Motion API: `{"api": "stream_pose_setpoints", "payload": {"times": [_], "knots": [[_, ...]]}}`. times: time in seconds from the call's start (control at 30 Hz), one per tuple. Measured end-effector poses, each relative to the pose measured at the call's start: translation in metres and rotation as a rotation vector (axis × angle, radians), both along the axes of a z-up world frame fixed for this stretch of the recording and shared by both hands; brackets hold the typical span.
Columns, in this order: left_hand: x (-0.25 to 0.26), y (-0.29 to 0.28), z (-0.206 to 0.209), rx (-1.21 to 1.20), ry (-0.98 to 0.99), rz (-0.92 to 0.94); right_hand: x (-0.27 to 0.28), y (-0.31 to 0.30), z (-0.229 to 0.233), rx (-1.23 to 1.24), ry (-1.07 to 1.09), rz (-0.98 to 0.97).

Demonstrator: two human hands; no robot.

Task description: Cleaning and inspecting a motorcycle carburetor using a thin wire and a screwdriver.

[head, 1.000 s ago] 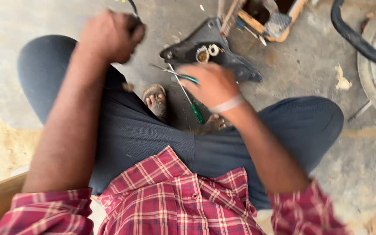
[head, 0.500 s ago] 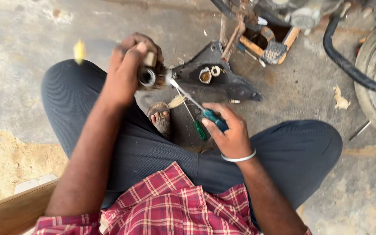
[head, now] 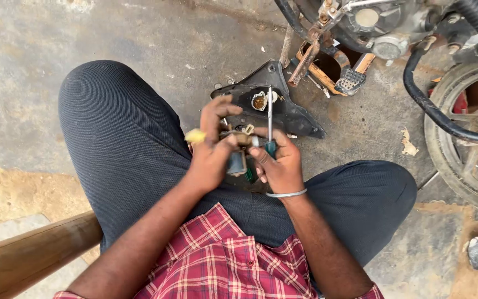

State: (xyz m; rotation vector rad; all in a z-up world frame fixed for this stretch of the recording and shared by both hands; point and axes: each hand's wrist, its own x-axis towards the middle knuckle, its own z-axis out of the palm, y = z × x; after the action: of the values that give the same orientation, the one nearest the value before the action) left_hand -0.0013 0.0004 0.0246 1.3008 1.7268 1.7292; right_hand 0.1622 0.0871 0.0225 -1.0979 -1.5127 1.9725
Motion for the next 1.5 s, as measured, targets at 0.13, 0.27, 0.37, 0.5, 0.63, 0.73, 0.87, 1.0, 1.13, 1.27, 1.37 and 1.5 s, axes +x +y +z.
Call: {"api": "stream_pose_setpoints", "payload": {"times": [0.13, 0.27, 0.37, 0.5, 0.63, 0.73, 0.87, 1.0, 1.13, 1.27, 1.37, 1.5], "knots": [[0.009, 0.012, -0.041, -0.436, -0.662, 0.014, 0.003, -0.004, -0.007, -0.023, -0.018, 0.021], [0.001, 0.011, -0.030, -0.504, -1.329, -0.126, 0.006, 0.004, 0.013, 0.023, 0.004, 0.068], [-0.007, 0.009, -0.015, -0.358, -1.395, -0.103, 0.017, 0.007, 0.047, 0.175, -0.125, 0.071], [-0.018, 0.006, 0.000, -0.105, -1.472, 0.007, 0.035, -0.017, 0.073, 0.891, -0.289, 0.269], [-0.017, 0.007, -0.010, -0.027, -1.406, 0.036, 0.036, -0.030, 0.076, 0.460, -0.259, 0.193], [-0.014, 0.009, -0.015, -0.080, -1.256, -0.009, 0.032, -0.017, 0.089, 0.794, -0.376, 0.244], [-0.008, 0.008, -0.016, -0.037, -1.133, -0.036, 0.031, -0.004, 0.117, 0.732, -0.514, 0.420], [-0.006, 0.006, -0.015, -0.043, -1.104, -0.031, 0.024, -0.009, 0.125, 0.746, -0.534, 0.487], [-0.005, 0.003, -0.024, 0.026, -0.602, -0.018, 0.012, -0.008, 0.130, 0.645, -0.635, 0.491], [-0.006, 0.007, -0.025, 0.016, -0.458, 0.000, 0.009, -0.006, 0.122, 0.776, -0.565, 0.533], [-0.007, 0.008, -0.035, -0.020, -0.788, 0.078, 0.001, -0.022, 0.099, 0.822, -0.552, 0.494], [-0.010, 0.011, -0.038, 0.002, -1.069, 0.139, -0.001, -0.047, 0.064, 0.853, -0.593, 0.359]]}}
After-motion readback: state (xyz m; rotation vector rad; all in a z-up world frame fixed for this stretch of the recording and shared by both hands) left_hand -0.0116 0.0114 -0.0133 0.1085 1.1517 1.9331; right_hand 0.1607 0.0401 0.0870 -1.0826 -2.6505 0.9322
